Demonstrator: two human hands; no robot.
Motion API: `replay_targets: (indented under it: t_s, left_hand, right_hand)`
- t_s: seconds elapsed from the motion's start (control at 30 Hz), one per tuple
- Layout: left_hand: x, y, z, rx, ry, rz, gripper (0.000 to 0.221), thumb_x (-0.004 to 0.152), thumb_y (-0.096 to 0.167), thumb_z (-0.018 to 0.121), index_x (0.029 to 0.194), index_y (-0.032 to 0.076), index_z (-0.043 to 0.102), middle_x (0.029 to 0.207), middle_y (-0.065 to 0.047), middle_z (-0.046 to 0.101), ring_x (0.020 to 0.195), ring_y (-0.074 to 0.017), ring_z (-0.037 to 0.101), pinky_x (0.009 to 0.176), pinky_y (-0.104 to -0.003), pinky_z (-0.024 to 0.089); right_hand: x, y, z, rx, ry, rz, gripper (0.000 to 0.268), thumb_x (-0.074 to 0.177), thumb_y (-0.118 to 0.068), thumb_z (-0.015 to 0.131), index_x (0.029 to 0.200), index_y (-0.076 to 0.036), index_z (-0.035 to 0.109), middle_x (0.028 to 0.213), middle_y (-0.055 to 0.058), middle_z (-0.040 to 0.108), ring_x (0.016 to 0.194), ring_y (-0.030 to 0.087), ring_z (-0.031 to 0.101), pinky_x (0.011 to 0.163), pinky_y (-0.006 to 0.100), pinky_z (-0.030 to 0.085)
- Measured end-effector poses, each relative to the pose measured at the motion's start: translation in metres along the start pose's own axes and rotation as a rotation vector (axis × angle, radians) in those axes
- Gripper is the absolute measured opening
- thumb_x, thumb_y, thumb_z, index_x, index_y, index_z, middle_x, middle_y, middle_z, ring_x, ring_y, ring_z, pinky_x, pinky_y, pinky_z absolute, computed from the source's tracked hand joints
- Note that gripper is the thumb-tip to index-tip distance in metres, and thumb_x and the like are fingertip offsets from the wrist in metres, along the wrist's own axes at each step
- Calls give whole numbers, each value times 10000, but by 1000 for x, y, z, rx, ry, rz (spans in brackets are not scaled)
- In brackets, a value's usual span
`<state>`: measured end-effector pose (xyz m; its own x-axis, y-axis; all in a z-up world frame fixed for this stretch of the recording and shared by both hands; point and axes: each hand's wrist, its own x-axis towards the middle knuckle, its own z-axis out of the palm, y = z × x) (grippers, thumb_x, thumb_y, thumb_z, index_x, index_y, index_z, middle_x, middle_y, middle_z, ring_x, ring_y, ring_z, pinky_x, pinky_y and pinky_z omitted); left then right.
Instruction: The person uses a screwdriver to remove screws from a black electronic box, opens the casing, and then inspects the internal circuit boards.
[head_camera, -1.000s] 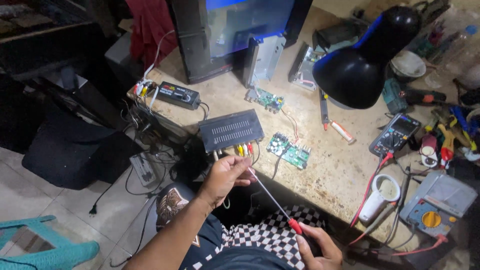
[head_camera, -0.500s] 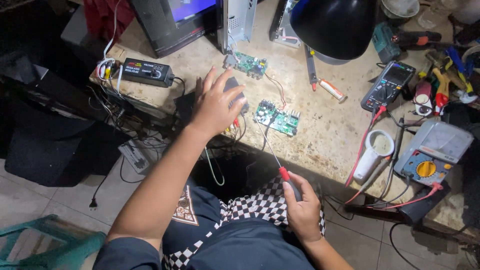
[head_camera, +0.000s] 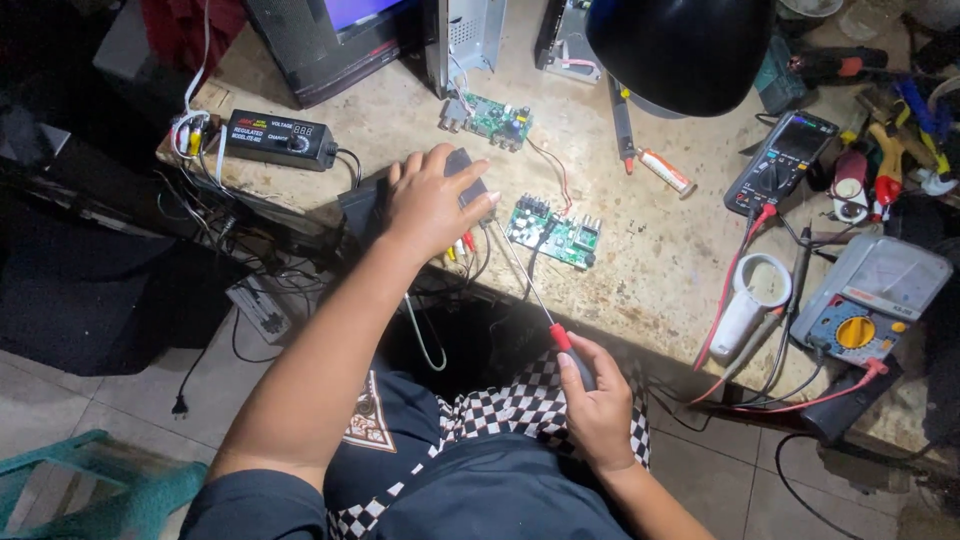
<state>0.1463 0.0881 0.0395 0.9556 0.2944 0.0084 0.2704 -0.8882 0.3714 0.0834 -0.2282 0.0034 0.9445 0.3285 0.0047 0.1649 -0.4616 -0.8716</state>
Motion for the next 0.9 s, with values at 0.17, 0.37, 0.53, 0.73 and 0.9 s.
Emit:
replay_targets:
  t_s: [0.17,0.37,0.53,0.73,0.9]
  left_hand:
    - [0,1,-1,-13,-13,-8,563,957,652,445,1436,380,564,1524,-147,408,1358,-422,359,1131,-650,206]
    - [2,1,-2,-13,-23,-16,573,942,669,457,1426,384,575,1532,-135,406,1355,-413,365,1121,-638,226]
    - [2,3,-5,-23,-48,-35,577,934,676,460,1424,394,575,1545,-124,392,1370,-412,350,1135,-633,209]
    - [3,3,-4,-15,-71,-53,614,923,708,424,1445,406,545,1555,-115,373,1388,-419,327,1155,-640,181]
    - [2,2,-4,-17,-46,-30,579,933,685,449,1418,396,575,1529,-119,399,1355,-413,355,1127,-622,213]
  right_hand:
    - [0,-3,-2,-7,5,-37,308,950,-215,650,1229,-105,721,1196,54,756,1106,181,704,968,315,546]
    - [1,-3,-1,-21,5,-39,306,948,-218,650,1224,-109,724,1189,52,760,1097,180,708,960,316,547]
    - [2,-4,-3,-18,5,-64,312,949,-222,650,1226,-98,723,1187,63,760,1102,189,706,962,324,550]
    - [3,-4,-4,-19,-3,-78,311,953,-215,641,1233,-102,717,1182,60,757,1094,187,704,957,322,550]
    - [4,0,-4,-26,-17,-75,322,949,-214,645,1244,-103,711,1175,63,753,1075,193,701,926,327,566]
